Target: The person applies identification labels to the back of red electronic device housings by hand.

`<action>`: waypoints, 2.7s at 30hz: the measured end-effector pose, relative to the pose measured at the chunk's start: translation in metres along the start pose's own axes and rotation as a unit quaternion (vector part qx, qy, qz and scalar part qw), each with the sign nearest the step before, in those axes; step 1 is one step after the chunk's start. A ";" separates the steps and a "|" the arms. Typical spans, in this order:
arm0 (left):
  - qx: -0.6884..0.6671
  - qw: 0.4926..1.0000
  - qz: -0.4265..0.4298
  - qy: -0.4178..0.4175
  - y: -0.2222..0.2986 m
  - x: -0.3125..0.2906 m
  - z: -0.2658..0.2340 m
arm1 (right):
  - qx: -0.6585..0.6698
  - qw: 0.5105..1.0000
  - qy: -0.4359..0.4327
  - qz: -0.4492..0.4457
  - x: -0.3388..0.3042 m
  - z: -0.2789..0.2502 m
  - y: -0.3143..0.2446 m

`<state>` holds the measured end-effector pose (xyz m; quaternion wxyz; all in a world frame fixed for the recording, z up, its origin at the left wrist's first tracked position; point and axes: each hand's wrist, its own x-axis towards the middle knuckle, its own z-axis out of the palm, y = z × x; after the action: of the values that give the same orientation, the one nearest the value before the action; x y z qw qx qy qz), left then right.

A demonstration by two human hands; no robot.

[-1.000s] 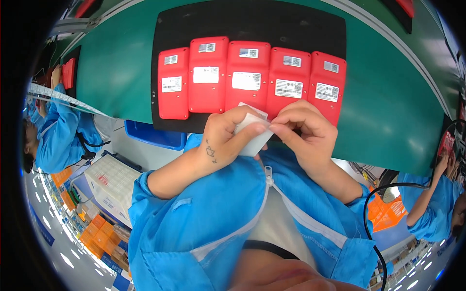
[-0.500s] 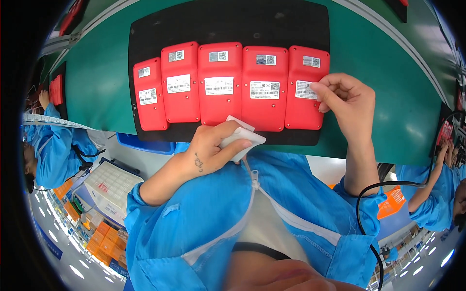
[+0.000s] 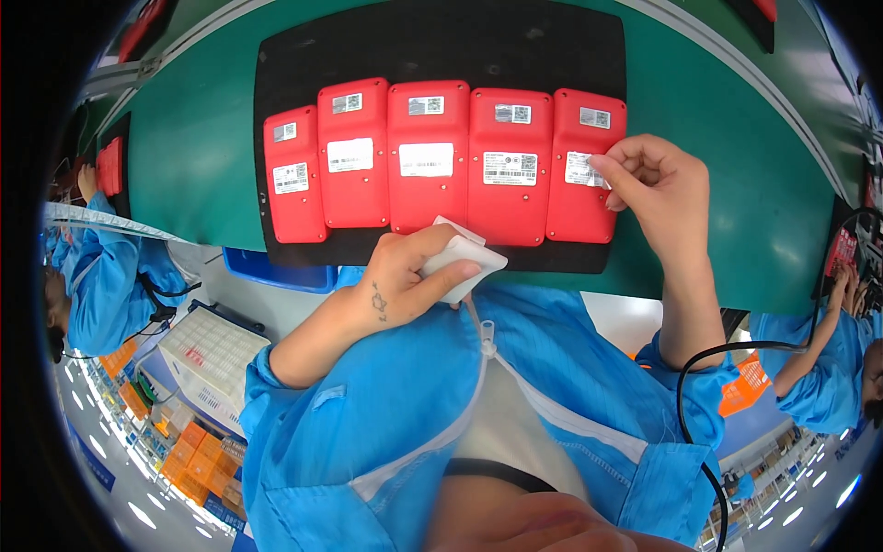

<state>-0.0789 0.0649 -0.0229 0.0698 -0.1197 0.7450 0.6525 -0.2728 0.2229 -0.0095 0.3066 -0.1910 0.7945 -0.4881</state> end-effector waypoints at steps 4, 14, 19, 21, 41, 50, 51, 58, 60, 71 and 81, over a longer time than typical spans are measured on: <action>-0.052 0.998 -0.022 0.027 0.002 -0.014 -0.008 | -0.345 0.939 -0.004 -0.013 0.006 -0.008 -0.020; -0.148 0.975 0.060 0.153 -0.017 -0.075 -0.020 | -0.216 0.731 -0.190 -0.618 0.053 0.175 -0.070; -0.106 0.974 0.079 0.183 -0.025 -0.084 -0.023 | -0.333 0.661 -0.259 -0.621 0.069 0.227 -0.070; -0.119 0.973 0.072 0.184 -0.028 -0.084 -0.024 | -0.303 0.676 -0.266 -0.617 0.069 0.216 -0.066; -0.209 0.970 0.027 0.117 -0.017 -0.041 -0.022 | -0.256 0.893 0.364 -0.070 0.184 -0.272 0.100; -0.236 0.952 0.046 0.192 -0.029 -0.053 -0.028 | 0.098 0.896 0.432 0.041 0.250 -0.255 0.087; -0.241 0.947 0.051 0.208 -0.030 -0.055 -0.031 | 0.188 0.910 0.368 0.032 0.244 -0.241 0.077; -0.297 0.915 0.062 0.266 -0.028 -0.041 -0.066 | 0.305 0.920 0.245 -0.026 0.186 -0.181 0.077; -0.298 0.902 0.063 0.308 -0.041 -0.038 -0.076 | 0.234 0.948 0.203 -0.067 0.148 -0.150 0.084; -0.314 0.841 0.156 0.412 -0.061 -0.035 -0.094 | 0.100 0.992 0.009 -0.082 -0.055 -0.005 0.060; -0.209 0.891 0.059 0.399 -0.056 -0.055 -0.071 | -0.155 0.947 0.213 -0.184 -0.043 0.030 0.059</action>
<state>-0.0070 -0.0068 -0.0523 -0.2987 -0.3375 0.5627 0.6930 -0.2206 0.2558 -0.0593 0.0021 -0.2704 0.8582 -0.4363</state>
